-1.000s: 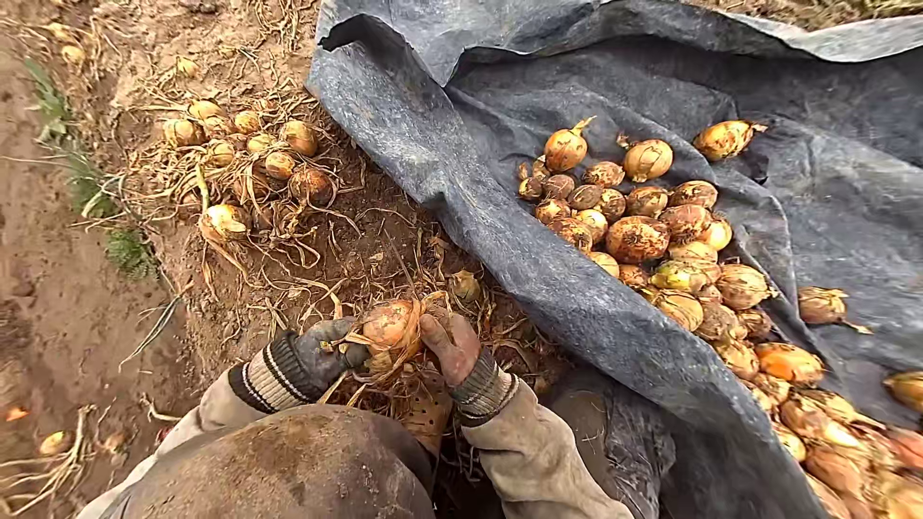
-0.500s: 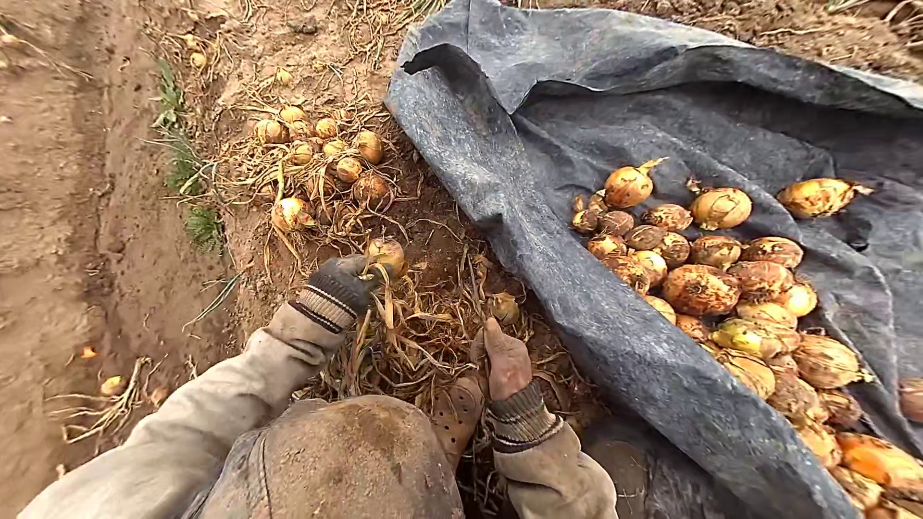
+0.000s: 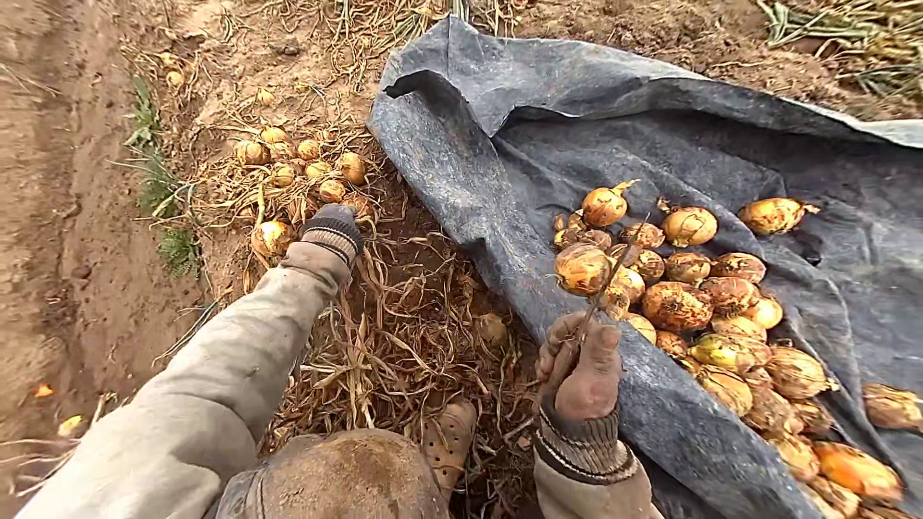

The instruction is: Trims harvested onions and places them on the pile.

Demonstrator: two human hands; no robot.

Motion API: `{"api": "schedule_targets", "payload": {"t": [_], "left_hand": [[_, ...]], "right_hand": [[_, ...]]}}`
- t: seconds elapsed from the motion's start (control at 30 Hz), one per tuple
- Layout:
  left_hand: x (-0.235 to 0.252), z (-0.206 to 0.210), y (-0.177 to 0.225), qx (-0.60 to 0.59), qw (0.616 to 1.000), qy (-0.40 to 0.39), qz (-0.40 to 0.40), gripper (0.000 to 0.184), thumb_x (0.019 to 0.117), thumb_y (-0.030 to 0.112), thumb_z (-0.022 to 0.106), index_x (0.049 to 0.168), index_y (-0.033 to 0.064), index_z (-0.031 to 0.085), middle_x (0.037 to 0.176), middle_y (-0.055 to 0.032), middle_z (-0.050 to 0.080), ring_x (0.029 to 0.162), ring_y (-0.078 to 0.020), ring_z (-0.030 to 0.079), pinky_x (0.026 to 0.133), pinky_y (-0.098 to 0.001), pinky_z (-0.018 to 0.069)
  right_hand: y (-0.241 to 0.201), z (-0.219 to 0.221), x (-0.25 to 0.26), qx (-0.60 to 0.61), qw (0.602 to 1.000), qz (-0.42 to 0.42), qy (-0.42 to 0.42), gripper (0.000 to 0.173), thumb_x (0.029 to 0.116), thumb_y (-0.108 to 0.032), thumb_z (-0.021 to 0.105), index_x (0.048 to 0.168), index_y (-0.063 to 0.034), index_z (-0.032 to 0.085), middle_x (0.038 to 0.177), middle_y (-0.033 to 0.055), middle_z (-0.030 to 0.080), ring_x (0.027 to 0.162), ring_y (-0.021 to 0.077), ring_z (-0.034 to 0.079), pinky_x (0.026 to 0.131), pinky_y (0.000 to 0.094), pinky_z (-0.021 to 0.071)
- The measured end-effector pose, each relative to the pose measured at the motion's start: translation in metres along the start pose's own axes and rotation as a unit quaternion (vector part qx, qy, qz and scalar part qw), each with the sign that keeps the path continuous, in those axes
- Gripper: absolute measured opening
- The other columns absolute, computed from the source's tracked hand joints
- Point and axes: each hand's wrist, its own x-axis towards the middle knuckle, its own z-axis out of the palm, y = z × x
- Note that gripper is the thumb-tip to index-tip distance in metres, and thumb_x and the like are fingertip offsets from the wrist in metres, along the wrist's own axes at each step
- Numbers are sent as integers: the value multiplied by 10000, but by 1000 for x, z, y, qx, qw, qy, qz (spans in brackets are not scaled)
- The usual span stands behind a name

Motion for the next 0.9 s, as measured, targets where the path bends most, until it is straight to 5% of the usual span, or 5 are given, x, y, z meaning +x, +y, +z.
{"api": "schedule_targets", "payload": {"t": [0.37,0.57,0.67,0.77,0.9], "left_hand": [[70,66,-40,-33,987,151,-44,402,938,291,679,1277,75,688,1319,-234,652,1243,-452,605,1008,-706,459],[-47,105,-28,-536,819,139,149,217,993,-28,520,1183,-25,624,1067,-34,670,966,-44,636,863,-230,543],[-121,110,-3,-746,649,-16,151,344,1035,18,306,972,115,630,847,66,700,803,27,660,723,-152,563],[-172,109,2,-728,659,-74,174,345,1018,-5,367,936,132,672,856,82,699,833,52,651,768,-120,548],[-192,90,5,-682,704,-117,161,308,1056,37,386,950,132,659,814,101,681,762,82,634,704,-81,529]], "right_hand": [[45,38,-35,-261,886,226,-308,673,1029,-644,260,1064,-106,662,768,40,599,635,185,583,636,441,525],[56,34,-18,-250,859,336,-295,675,1043,-625,388,1335,-42,561,900,130,628,713,249,619,732,468,550],[56,28,-23,-170,898,267,-307,776,938,-706,526,1304,-22,552,781,79,609,622,173,576,652,390,539],[47,24,-35,-25,953,148,-263,863,751,-862,619,1165,-106,652,706,-58,604,549,19,542,533,244,521],[35,21,-37,-67,973,0,-219,791,947,-790,375,1022,-89,732,807,1,691,720,47,636,690,316,574]]}}
